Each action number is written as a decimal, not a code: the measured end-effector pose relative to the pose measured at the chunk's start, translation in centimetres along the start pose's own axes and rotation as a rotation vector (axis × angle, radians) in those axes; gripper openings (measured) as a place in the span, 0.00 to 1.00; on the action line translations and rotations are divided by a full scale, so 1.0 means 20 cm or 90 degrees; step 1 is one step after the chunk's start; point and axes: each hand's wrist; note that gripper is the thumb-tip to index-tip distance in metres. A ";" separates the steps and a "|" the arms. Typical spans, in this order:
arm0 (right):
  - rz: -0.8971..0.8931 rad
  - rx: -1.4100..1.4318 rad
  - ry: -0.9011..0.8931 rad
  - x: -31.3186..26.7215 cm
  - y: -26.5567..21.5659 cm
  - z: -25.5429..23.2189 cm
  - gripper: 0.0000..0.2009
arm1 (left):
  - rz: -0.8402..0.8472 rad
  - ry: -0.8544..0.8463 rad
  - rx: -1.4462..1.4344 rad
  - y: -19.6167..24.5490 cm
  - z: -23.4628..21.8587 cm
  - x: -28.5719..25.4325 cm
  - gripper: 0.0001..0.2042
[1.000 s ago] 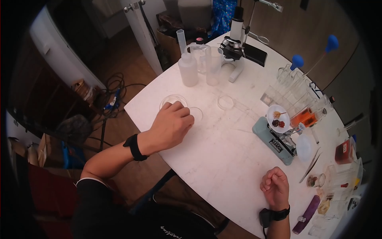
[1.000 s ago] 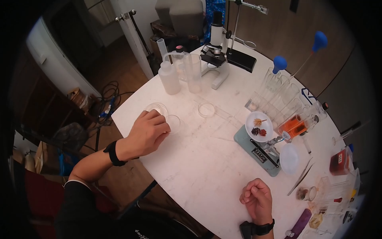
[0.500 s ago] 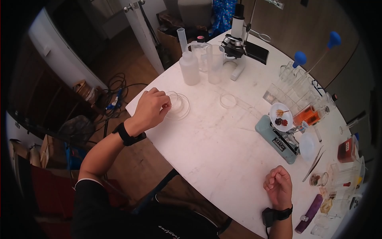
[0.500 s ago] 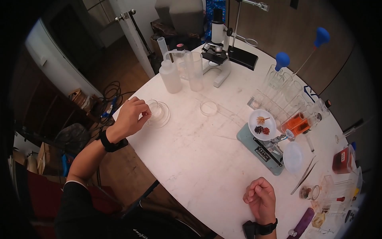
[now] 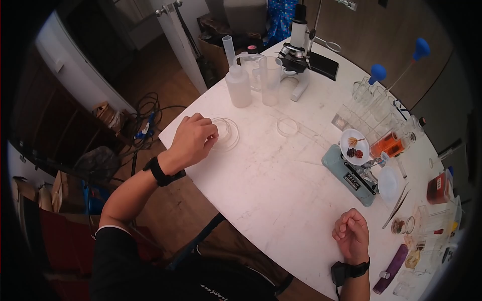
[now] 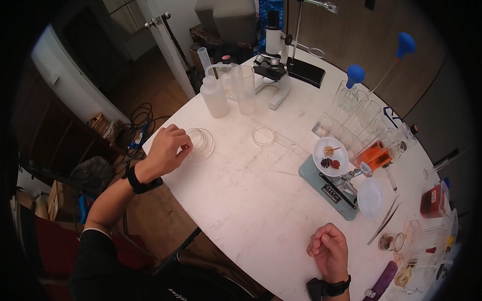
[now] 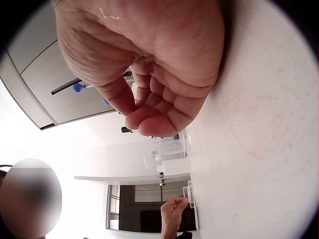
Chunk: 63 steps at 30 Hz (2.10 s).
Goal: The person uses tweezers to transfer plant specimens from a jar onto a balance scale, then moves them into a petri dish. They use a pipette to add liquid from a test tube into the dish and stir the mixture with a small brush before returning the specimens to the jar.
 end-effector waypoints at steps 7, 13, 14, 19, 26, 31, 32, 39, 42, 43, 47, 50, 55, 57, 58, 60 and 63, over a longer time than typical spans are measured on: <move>0.004 0.002 0.004 0.00 0.00 0.01 0.05 | 0.005 0.002 -0.001 0.00 0.01 0.00 0.04; 0.003 -0.003 0.005 0.00 0.00 0.00 0.05 | -0.001 -0.009 0.004 0.00 0.01 0.00 0.04; 0.004 -0.003 0.005 0.00 0.00 0.00 0.05 | 0.000 -0.010 0.002 0.00 0.01 0.00 0.04; 0.008 -0.005 0.007 -0.01 -0.01 0.01 0.05 | 0.014 0.012 0.016 0.01 -0.01 0.02 0.03; 0.018 -0.041 0.001 -0.01 -0.02 0.03 0.06 | 0.101 -0.028 -0.005 0.20 -0.06 0.10 0.05; 0.021 -0.036 0.005 -0.01 -0.02 0.01 0.05 | 0.201 -0.076 -0.023 0.37 0.03 0.15 0.05; 0.022 -0.036 0.004 -0.01 -0.02 0.01 0.05 | 0.211 -0.082 -0.024 0.40 0.04 0.15 0.05; 0.025 -0.028 0.002 -0.01 -0.02 0.02 0.05 | 0.235 -0.087 -0.046 0.49 0.14 0.19 0.05; 0.025 -0.026 0.001 -0.01 -0.02 0.02 0.05 | 0.239 -0.080 -0.056 0.51 0.17 0.19 0.05; 0.026 -0.025 0.002 -0.01 -0.02 0.02 0.05 | 0.241 -0.076 -0.058 0.51 0.17 0.20 0.05; 0.025 -0.022 -0.004 -0.01 -0.02 0.02 0.05 | 0.235 -0.092 -0.051 0.52 0.18 0.21 0.05; 0.026 -0.020 -0.004 -0.01 -0.02 0.02 0.05 | 0.233 -0.103 -0.045 0.52 0.20 0.22 0.04; 0.030 -0.019 0.002 -0.01 -0.02 0.01 0.05 | 0.233 -0.107 -0.036 0.52 0.21 0.22 0.04; 0.031 -0.016 0.000 -0.01 -0.02 0.01 0.05 | 0.218 -0.129 -0.073 0.51 0.19 0.24 0.05; 0.031 -0.015 0.000 -0.01 -0.02 0.01 0.05 | 0.211 -0.140 -0.092 0.51 0.18 0.26 0.06; 0.033 -0.020 0.002 -0.01 -0.03 0.02 0.05 | 0.151 -0.118 -0.126 0.51 0.13 0.33 0.08; 0.037 -0.024 0.002 -0.01 -0.03 0.02 0.05 | 0.095 -0.068 -0.132 0.45 0.15 0.45 0.12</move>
Point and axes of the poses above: each hand's wrist, its own x-axis towards the middle knuckle, its own z-axis out of the palm, y = z × x, and after that the axes turned 1 degree about -z, right-handed
